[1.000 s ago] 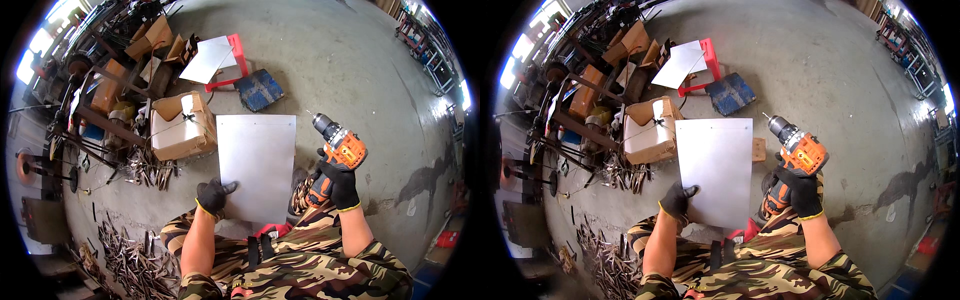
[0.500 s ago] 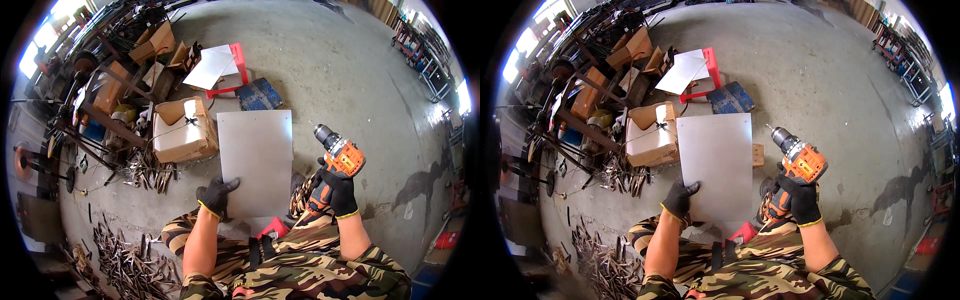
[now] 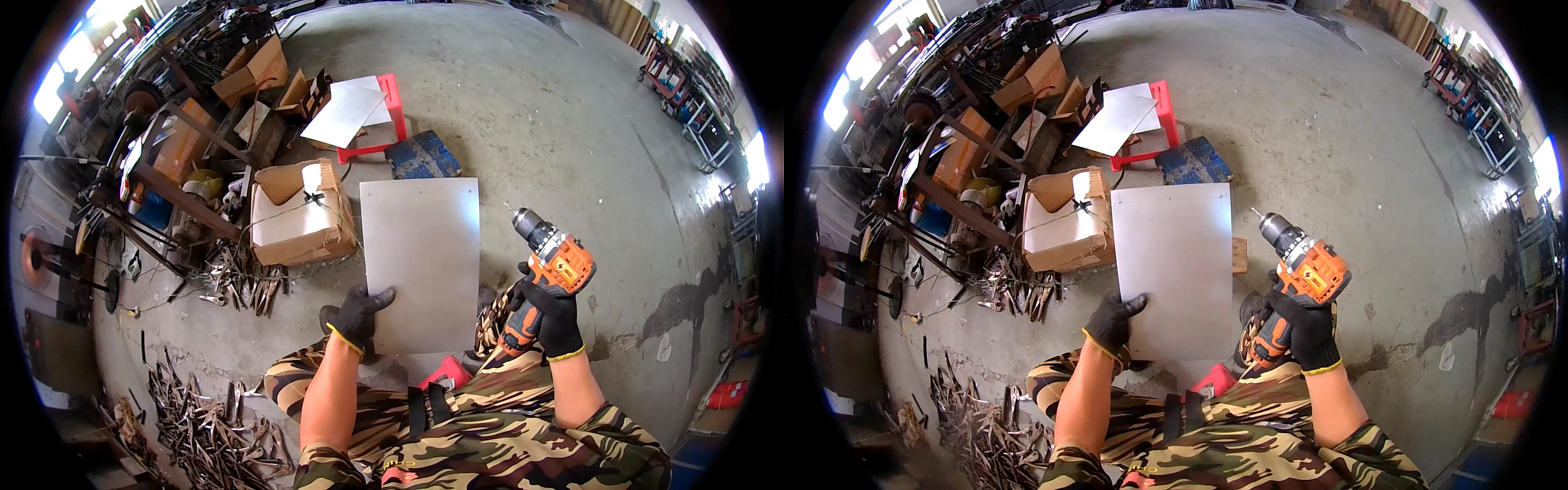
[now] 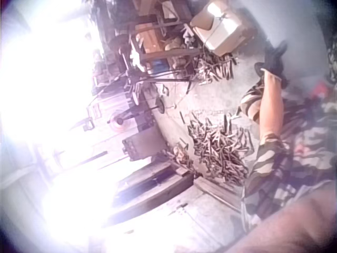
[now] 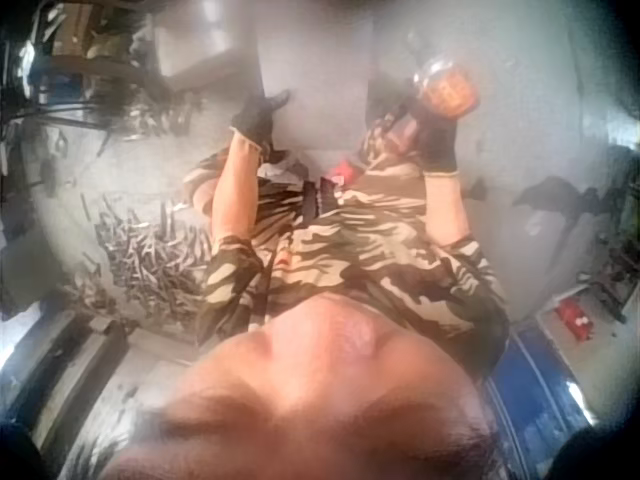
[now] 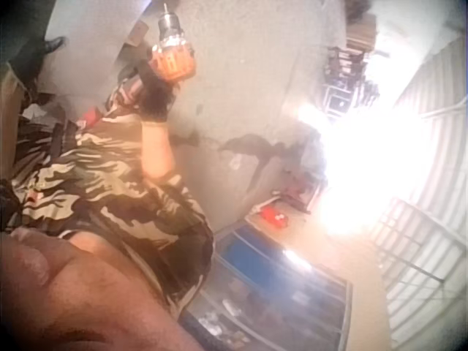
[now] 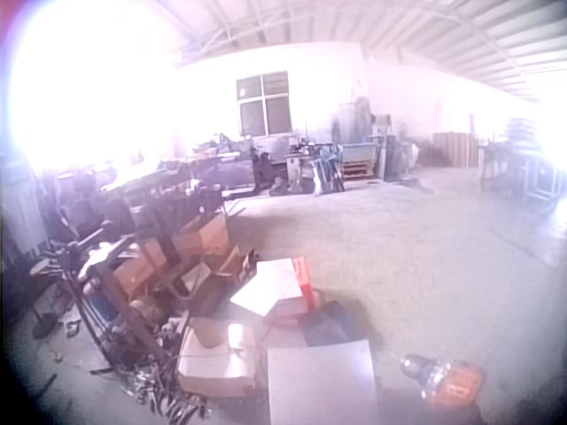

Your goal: The person sits on the floor and uses a cordless drill to make holes in a rectangular metal sheet. They repeatedly reposition the sheet and drill at different locations, then inspect the finished holes.

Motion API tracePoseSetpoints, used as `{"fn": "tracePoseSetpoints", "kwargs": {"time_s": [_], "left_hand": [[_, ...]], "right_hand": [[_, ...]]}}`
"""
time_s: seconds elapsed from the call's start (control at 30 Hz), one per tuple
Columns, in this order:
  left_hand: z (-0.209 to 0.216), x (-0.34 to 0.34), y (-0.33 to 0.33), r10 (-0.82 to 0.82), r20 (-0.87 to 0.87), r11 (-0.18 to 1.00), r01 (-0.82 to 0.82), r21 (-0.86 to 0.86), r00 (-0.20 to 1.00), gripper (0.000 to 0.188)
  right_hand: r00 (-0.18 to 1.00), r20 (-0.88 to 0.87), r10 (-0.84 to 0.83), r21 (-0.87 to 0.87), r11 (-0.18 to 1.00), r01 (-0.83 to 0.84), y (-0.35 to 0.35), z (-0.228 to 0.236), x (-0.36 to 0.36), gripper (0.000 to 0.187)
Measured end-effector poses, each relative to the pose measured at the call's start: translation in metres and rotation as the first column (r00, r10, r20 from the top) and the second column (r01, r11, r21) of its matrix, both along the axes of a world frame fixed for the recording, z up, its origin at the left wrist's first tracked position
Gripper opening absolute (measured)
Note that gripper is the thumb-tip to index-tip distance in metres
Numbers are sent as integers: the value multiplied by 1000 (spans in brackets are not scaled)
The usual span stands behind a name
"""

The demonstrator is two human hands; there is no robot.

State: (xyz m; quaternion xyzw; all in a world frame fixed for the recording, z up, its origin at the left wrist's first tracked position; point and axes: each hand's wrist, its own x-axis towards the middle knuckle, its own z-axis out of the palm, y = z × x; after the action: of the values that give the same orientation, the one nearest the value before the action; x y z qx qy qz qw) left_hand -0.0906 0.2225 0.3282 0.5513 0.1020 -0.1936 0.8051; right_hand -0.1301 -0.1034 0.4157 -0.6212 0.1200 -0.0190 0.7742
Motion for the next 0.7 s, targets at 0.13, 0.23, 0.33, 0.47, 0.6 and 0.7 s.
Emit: {"fn": "tracePoseSetpoints", "kwargs": {"time_s": [0.13, 0.23, 0.33, 0.47, 0.6, 0.7], "left_hand": [[1, 2, 2, -22, -58, 1000, 23, 16, 998, 36], [4, 2, 1, -16, -67, 1000, 16, -1, 998, 34], [8, 2, 0, -6, -62, 1000, 5, -18, 998, 32], [15, 3, -2, -22, -51, 1000, 22, 1, 998, 31], [18, 3, -2, -52, -20, 993, 54, 106, 998, 29], [13, 3, -1, -43, -47, 995, 47, 83, 998, 29]], "right_hand": [[1000, -18, 8, 8, 1000, -8, 0, 1, 0, 40], [999, -25, 31, 30, 999, -31, 1, 4, 0, 40], [999, -25, 43, 44, 998, -42, 2, 8, -1, 41], [998, -42, 45, 58, 997, -42, 2, 10, -1, 41], [999, -33, 42, 54, 998, -40, 1, 5, -2, 41], [999, -23, 31, 41, 999, -30, 1, 2, -2, 41]]}}
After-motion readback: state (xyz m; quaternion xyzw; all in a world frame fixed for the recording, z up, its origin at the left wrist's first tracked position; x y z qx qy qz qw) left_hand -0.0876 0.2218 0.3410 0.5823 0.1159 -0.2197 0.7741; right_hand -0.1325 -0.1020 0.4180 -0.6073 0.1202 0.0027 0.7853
